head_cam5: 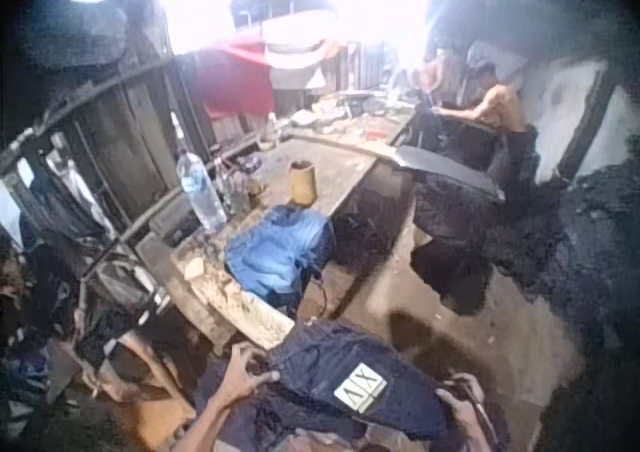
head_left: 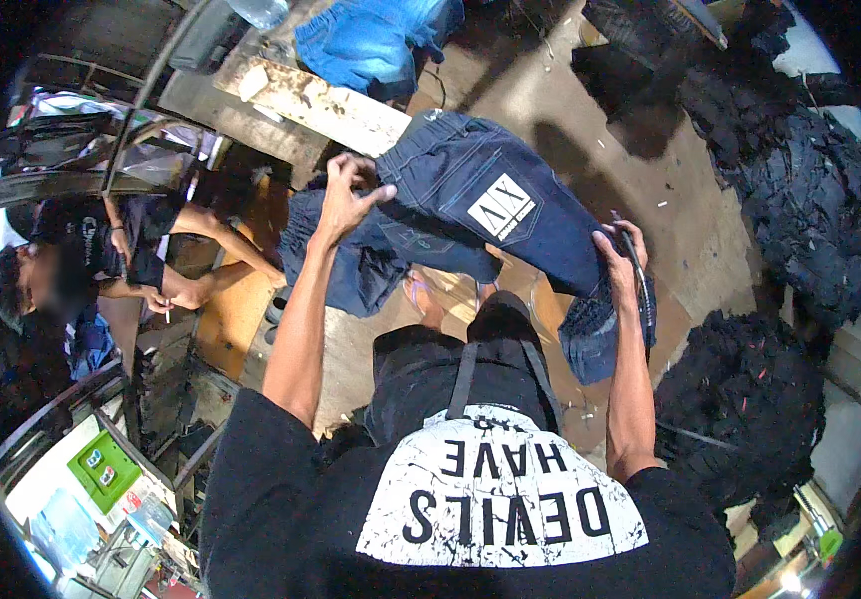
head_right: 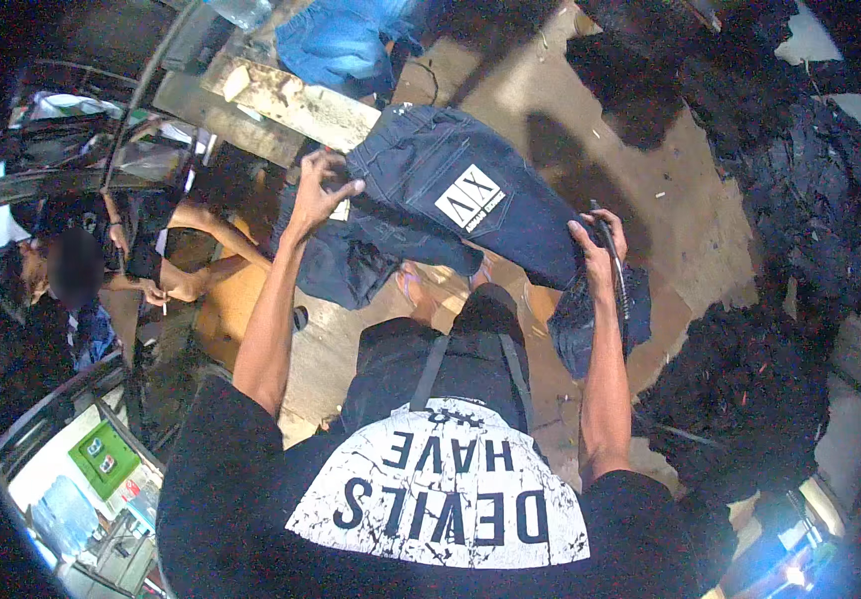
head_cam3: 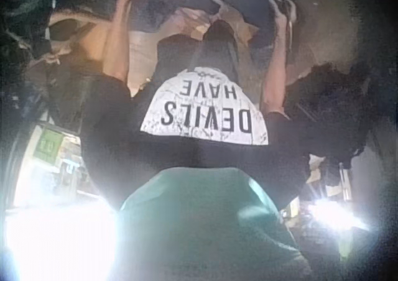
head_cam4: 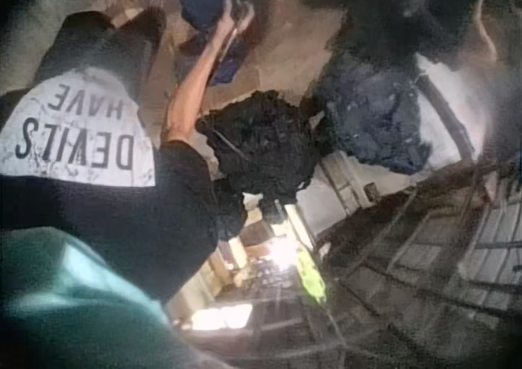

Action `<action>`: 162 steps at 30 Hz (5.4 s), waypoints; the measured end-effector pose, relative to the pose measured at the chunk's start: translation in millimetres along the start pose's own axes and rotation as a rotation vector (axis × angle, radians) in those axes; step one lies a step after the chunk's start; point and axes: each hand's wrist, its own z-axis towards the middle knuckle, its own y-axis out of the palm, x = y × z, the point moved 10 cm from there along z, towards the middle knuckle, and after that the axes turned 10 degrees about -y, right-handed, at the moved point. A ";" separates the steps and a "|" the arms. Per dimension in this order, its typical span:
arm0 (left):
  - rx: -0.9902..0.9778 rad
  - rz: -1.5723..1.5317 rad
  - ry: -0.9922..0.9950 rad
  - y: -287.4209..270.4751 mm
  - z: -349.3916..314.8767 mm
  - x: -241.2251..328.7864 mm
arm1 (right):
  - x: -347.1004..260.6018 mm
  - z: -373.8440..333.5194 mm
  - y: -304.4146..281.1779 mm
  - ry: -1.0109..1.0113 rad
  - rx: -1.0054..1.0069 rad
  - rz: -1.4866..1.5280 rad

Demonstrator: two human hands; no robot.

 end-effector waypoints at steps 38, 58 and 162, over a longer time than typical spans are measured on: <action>0.354 0.328 -0.140 222.8 -40.0 185.7 | -44.5 226.3 -205.3 -0.705 0.245 -0.621; 0.005 0.403 0.230 53.2 -19.3 59.4 | -118.1 -10.0 195.7 -0.573 -0.610 0.041; -0.323 0.137 -0.140 67.4 23.3 21.4 | -126.8 88.7 299.3 -0.938 -0.736 0.140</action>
